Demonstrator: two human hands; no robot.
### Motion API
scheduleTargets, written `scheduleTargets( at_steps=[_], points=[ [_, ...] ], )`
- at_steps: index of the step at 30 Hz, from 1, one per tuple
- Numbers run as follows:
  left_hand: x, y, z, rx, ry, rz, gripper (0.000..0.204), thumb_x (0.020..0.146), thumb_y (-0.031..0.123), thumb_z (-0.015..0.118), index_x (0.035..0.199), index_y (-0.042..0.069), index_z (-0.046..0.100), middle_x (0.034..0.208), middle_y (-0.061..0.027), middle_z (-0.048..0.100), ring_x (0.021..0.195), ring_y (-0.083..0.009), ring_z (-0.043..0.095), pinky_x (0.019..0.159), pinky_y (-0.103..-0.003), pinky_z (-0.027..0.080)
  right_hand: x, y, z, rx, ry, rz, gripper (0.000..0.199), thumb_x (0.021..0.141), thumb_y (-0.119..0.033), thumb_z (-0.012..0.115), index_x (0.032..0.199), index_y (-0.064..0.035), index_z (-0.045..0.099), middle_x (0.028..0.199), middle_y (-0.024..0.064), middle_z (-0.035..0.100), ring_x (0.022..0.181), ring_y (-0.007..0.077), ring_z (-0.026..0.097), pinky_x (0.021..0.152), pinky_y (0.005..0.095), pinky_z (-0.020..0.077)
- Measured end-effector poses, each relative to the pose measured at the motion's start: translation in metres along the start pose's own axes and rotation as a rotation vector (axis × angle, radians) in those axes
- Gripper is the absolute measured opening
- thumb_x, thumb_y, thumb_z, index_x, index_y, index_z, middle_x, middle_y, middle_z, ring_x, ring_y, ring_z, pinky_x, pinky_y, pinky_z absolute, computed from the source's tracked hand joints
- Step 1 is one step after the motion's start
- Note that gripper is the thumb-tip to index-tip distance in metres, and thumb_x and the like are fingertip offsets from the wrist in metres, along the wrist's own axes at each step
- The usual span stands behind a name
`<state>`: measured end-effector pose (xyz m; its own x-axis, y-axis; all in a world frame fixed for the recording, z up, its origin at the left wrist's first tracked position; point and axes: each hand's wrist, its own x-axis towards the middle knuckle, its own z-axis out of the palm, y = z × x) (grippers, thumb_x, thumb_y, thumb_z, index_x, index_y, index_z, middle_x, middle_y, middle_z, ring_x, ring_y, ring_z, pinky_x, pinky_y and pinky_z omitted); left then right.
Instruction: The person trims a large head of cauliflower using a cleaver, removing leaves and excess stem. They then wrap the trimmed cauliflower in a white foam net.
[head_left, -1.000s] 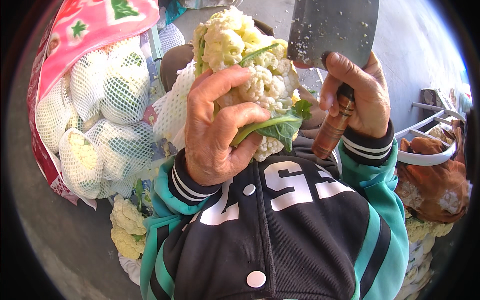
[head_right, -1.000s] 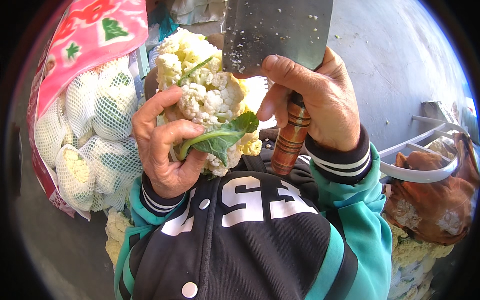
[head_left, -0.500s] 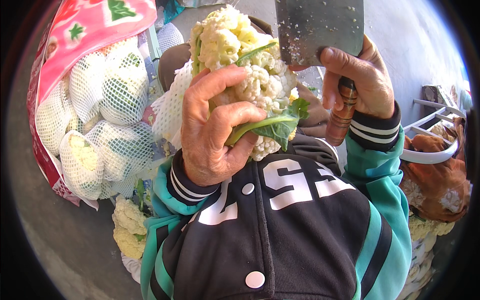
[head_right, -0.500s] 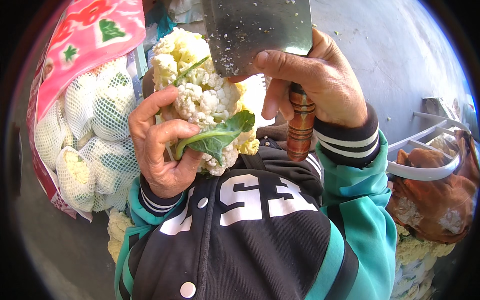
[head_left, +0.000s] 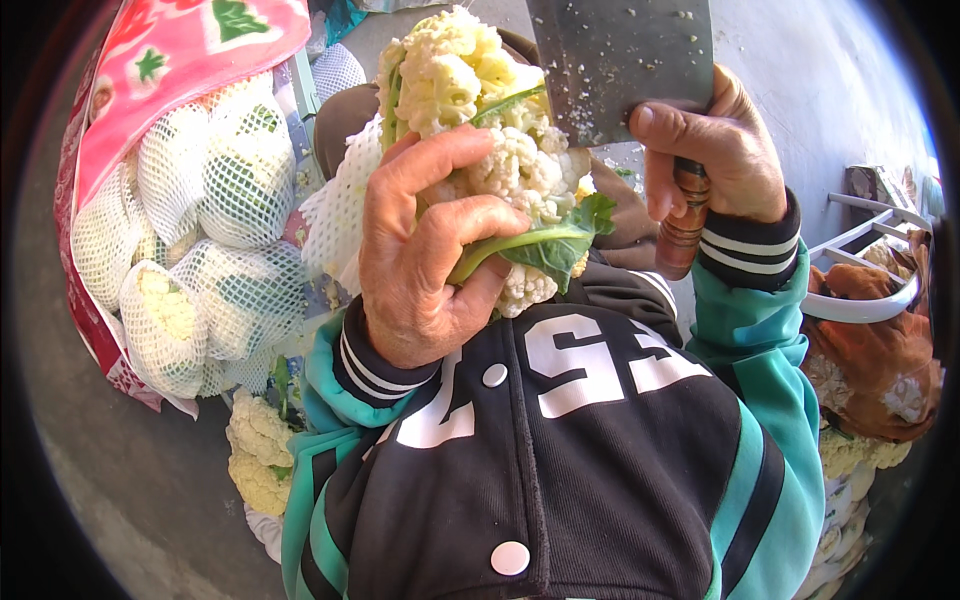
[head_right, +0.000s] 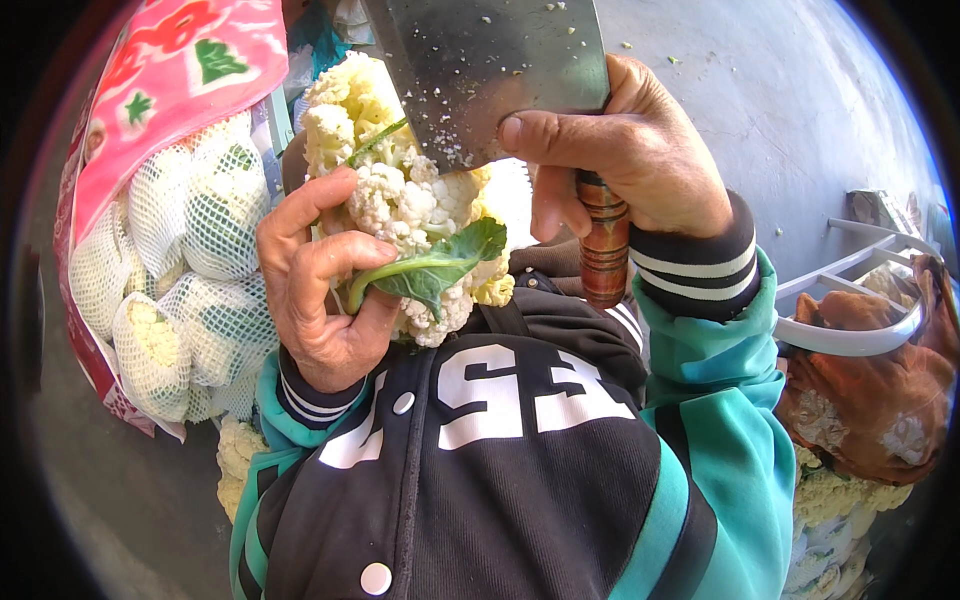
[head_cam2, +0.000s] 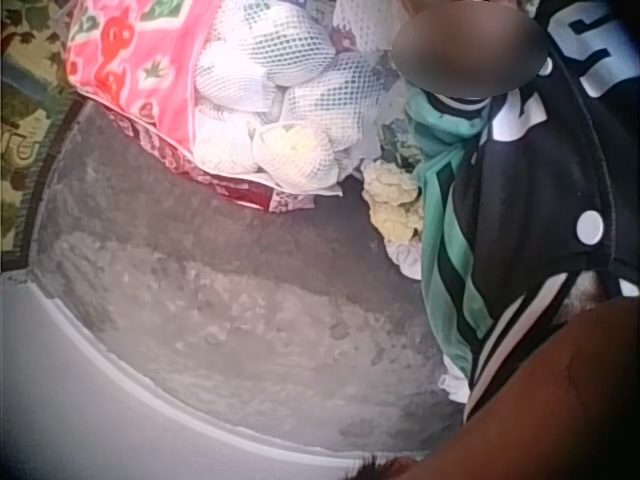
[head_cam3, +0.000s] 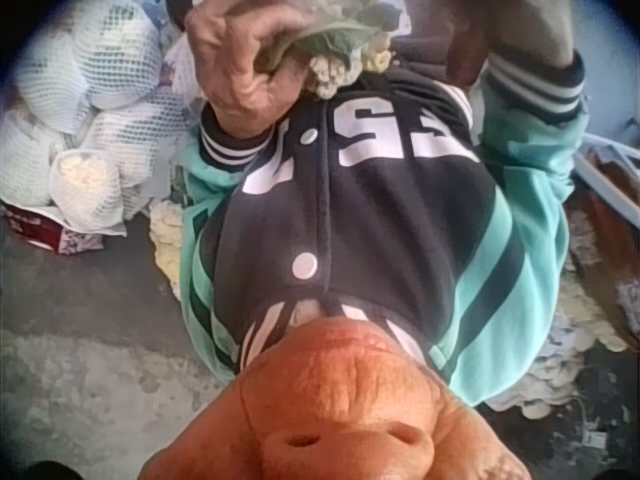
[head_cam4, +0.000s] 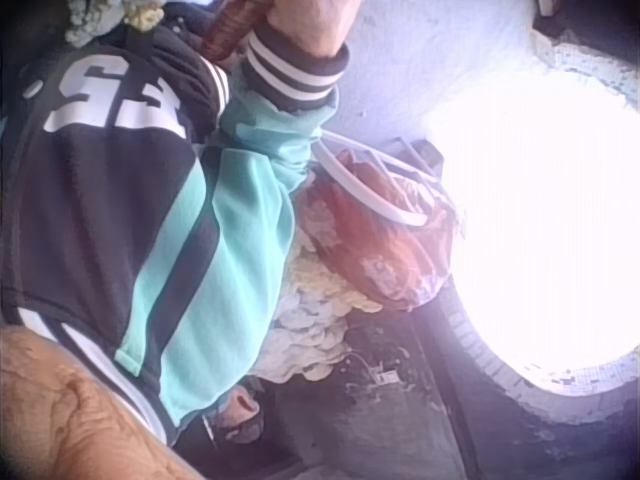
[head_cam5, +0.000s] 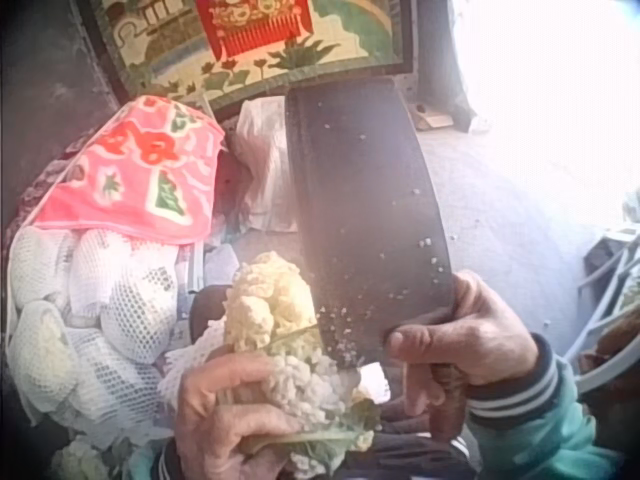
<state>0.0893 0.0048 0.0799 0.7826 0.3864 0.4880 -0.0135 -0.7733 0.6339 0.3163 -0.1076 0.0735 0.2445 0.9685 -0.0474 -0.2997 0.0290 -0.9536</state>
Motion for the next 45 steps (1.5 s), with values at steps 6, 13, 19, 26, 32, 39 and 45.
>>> scheduleTargets(
  at_steps=[6, 13, 19, 26, 32, 39, 45],
  points=[
    [0.002, 0.002, 0.000, 0.018, -0.021, 0.025, 0.042, 0.057, -0.010, 0.074, 0.094, 0.010, 0.064, 0.123, -0.0126, 0.054, 0.114, -0.0327, 0.055, 0.102, -0.045, 0.042, 0.000, -0.002, 0.001, -0.034, 0.008, 0.011, 0.010, 0.088, -0.010, 0.069, 0.088, -0.0003, 0.066, 0.056, 0.0096, 0.064, 0.042, 0.0141, 0.061, 0.036, 0.0234, 0.0439],
    [0.003, -0.001, 0.000, 0.077, -0.035, 0.087, 0.028, 0.067, 0.000, 0.077, 0.091, 0.009, 0.065, 0.125, -0.0172, 0.056, 0.113, -0.0295, 0.056, 0.096, -0.038, 0.046, -0.001, -0.004, 0.002, -0.045, 0.005, 0.052, 0.010, 0.087, -0.009, 0.069, 0.087, 0.0005, 0.066, 0.056, 0.0088, 0.063, 0.041, 0.0142, 0.060, 0.037, 0.0237, 0.0448],
    [0.003, 0.001, 0.000, 0.088, -0.045, 0.075, 0.031, 0.064, -0.003, 0.076, 0.090, 0.009, 0.065, 0.124, -0.0158, 0.057, 0.116, -0.0300, 0.055, 0.098, -0.039, 0.045, -0.002, -0.005, 0.006, -0.054, 0.007, 0.018, 0.010, 0.086, -0.009, 0.071, 0.086, 0.0002, 0.065, 0.055, 0.0069, 0.061, 0.040, 0.0139, 0.057, 0.038, 0.0247, 0.0447],
    [0.003, 0.004, 0.002, 0.031, -0.027, 0.043, 0.042, 0.056, -0.010, 0.077, 0.092, 0.010, 0.067, 0.123, -0.0111, 0.054, 0.116, -0.0328, 0.055, 0.100, -0.043, 0.044, -0.003, -0.002, 0.012, -0.045, 0.035, 0.062, 0.010, 0.087, -0.009, 0.070, 0.084, 0.0000, 0.065, 0.054, 0.0059, 0.059, 0.038, 0.0121, 0.054, 0.037, 0.0243, 0.0432],
    [0.000, 0.003, 0.002, 0.024, 0.060, 0.044, 0.041, 0.057, -0.006, 0.080, 0.091, 0.013, 0.069, 0.117, -0.0077, 0.052, 0.109, -0.0292, 0.054, 0.097, -0.042, 0.044, -0.007, 0.003, -0.004, 0.377, 0.002, -0.017, 0.011, 0.088, -0.011, 0.067, 0.082, -0.0029, 0.064, 0.053, 0.0043, 0.060, 0.034, 0.0108, 0.048, 0.034, 0.0212, 0.0403],
    [-0.008, 0.001, -0.014, 0.027, -0.010, 0.211, 0.034, 0.060, 0.009, 0.084, 0.090, 0.018, 0.072, 0.086, 0.0031, 0.058, 0.084, -0.0175, 0.058, 0.084, -0.038, 0.048, -0.016, 0.012, -0.017, 0.010, 0.617, -0.074, 0.015, 0.092, -0.012, 0.063, 0.095, 0.0022, 0.063, 0.071, 0.0102, 0.068, 0.039, 0.0086, 0.047, 0.037, 0.0197, 0.0367],
    [-0.007, -0.006, -0.010, -0.215, 0.272, -0.043, 0.030, 0.080, 0.017, 0.079, 0.104, 0.006, 0.063, 0.088, -0.0034, 0.065, 0.074, -0.0139, 0.061, 0.069, -0.027, 0.050, -0.020, 0.022, -0.013, 0.019, 0.536, 0.001, 0.017, 0.093, -0.013, 0.062, 0.097, 0.0031, 0.062, 0.089, 0.0187, 0.071, 0.038, 0.0087, 0.048, 0.038, 0.0186, 0.0416]
  ],
)
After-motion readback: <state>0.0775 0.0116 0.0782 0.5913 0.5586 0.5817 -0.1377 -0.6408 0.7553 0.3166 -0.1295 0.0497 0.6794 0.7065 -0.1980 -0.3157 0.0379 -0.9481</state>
